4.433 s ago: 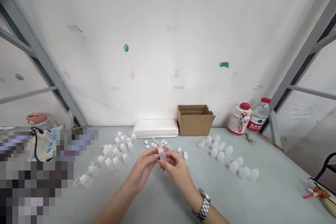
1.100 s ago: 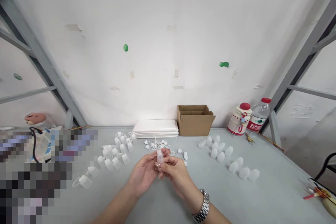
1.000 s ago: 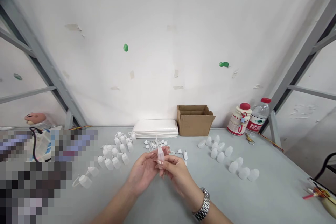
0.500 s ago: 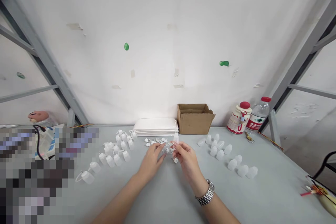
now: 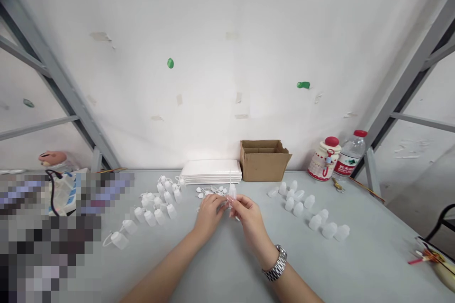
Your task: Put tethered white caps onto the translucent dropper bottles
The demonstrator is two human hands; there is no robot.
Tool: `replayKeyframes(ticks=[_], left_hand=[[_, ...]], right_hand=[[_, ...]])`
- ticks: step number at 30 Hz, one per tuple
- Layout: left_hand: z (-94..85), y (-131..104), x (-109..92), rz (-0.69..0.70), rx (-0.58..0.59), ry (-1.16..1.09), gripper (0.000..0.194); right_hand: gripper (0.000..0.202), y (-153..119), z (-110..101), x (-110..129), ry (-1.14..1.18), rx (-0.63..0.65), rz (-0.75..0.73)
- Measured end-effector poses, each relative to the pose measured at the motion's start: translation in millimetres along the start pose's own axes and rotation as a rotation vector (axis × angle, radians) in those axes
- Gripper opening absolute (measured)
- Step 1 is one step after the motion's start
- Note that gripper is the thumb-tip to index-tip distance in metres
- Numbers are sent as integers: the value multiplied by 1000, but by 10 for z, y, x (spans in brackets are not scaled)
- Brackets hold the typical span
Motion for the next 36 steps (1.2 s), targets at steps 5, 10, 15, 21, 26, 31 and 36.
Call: replayKeyframes(ticks=[5,10,15,21,26,31,36], left_hand=[[61,55,1,-34,-13,-19,14],[8,126,59,-99,-75,-37,7],[-224,185,156,-188,-155,-74,13],[-482,240,154,-157,-222,-8,17],[-444,248,58,-34,-171,72,21],[-68,118,-25,35,-8,46,25],[87,94,38,-52,2,-52,12]], right_hand=[[27,30,-6,-33,-48,-1,-34],[29,17,1,-13,-144,-12,-85],[30,-5,-9,25,-251,-44,-137],[33,-18,-35,-1,-452,-103,-296],[35,38,-108,24,-442,-135,-270],[37,110,-190,99,-336,-163,-221],[38,119,-168,47,-316,-138,-211]])
Point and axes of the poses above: each hand's wrist, its own y-axis towards the middle knuckle, its own z-axis out of the palm, x = y × z, the point moved 9 cm from there along y, towards the middle knuckle, and after that the axes turned 13 degrees about -x, right-handed, at the moved point
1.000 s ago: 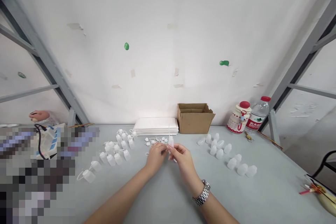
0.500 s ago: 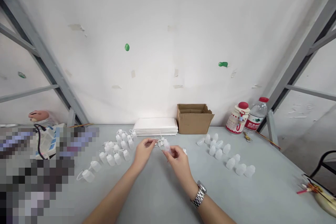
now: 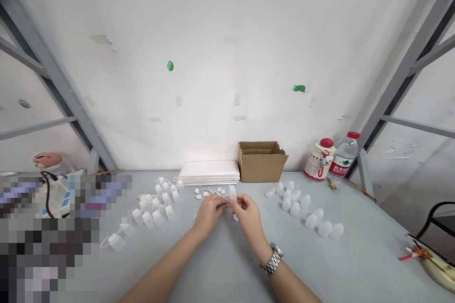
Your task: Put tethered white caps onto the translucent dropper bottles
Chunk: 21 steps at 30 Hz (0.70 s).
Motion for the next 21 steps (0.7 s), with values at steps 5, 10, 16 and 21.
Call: replayKeyframes(ticks=[5,10,16,21], left_hand=[[-148,52,44,-208,-49,-250,13],[-235,-4,-42,-387,12,-543,32],[-281,-27,-181,-429,42,-697,24],[-312,-39,-222,-395,8,-635,22]], right_hand=[[35,-116,199,26,96,211,53],[32,-308,393,70,328,420,243],[33,-317,399,17,338,409,281],[34,-306,401,-18,239,428,186]])
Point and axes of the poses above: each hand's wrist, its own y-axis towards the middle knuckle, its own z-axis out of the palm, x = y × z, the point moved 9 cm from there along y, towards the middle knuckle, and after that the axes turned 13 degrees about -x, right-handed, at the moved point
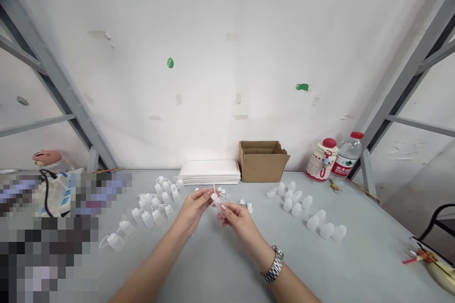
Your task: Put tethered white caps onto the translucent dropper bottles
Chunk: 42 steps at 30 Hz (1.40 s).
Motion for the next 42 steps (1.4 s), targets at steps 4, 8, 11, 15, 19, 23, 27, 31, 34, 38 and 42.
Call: replayKeyframes(ticks=[4,8,11,15,19,23,27,31,34,38,42], left_hand=[[-12,-6,10,21,2,53,23],[-30,4,-44,65,18,138,20],[-19,-8,-114,87,24,185,19],[-15,-33,-165,96,-8,228,17],[-19,-44,-177,112,-18,224,17],[2,-52,-200,141,23,221,19],[-2,-59,-186,140,-4,213,19],[62,-118,-134,85,12,109,25],[145,-182,-118,41,73,72,32],[141,-183,-136,54,57,108,34],[40,-121,-137,97,-64,163,24]], right_hand=[[35,8,-17,29,-140,-36,-66],[36,-1,-41,92,-300,-94,-167],[31,-33,-61,145,-415,-132,-268],[26,-69,-82,200,-509,-178,-359],[27,-43,-89,165,-377,-169,-261],[30,-42,28,31,-2,-6,3],[27,-100,141,-99,317,125,246],[25,-111,159,-141,398,140,313],[23,-77,105,-85,380,72,254],[30,-36,15,-7,238,-34,128],[35,-9,-50,-39,79,-121,85]])
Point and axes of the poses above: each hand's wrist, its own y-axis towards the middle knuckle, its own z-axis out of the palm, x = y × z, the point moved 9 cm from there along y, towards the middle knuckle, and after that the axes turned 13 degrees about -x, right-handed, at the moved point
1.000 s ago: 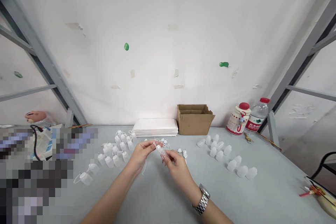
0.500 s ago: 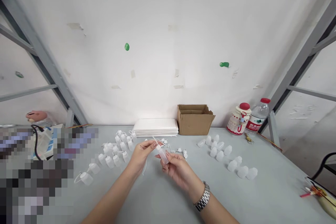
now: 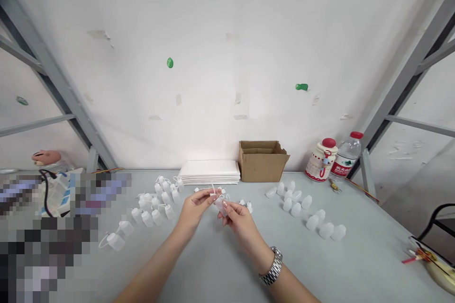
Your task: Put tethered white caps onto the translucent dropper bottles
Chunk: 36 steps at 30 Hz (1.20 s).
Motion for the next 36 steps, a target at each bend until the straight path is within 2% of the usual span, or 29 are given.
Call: replayKeyframes(ticks=[4,11,13,16,19,21,23,26,30,36], left_hand=[[0,20,42,-8,2,4,20],[15,54,143,-54,96,-31,23],[-13,71,166,-66,71,-45,25],[-50,81,173,-72,15,-28,24],[-37,67,174,-79,13,6,22],[-27,65,176,-80,22,-2,22],[-24,70,182,-83,32,-19,22],[-22,76,181,-83,47,-36,20],[10,44,146,-72,78,-38,18],[15,23,116,-66,47,-38,18]], right_hand=[[38,13,-19,2,-47,-30,-31],[37,-21,49,8,104,81,34],[34,-12,16,2,96,47,39],[33,4,-46,53,-23,-30,-29],[31,3,-81,138,-151,-87,-110],[30,-3,-83,155,-144,-91,-108],[30,-9,-60,117,-65,-52,-47],[29,-29,22,4,81,73,91],[39,-43,79,-108,147,173,188],[38,4,-6,-54,-54,51,55]])
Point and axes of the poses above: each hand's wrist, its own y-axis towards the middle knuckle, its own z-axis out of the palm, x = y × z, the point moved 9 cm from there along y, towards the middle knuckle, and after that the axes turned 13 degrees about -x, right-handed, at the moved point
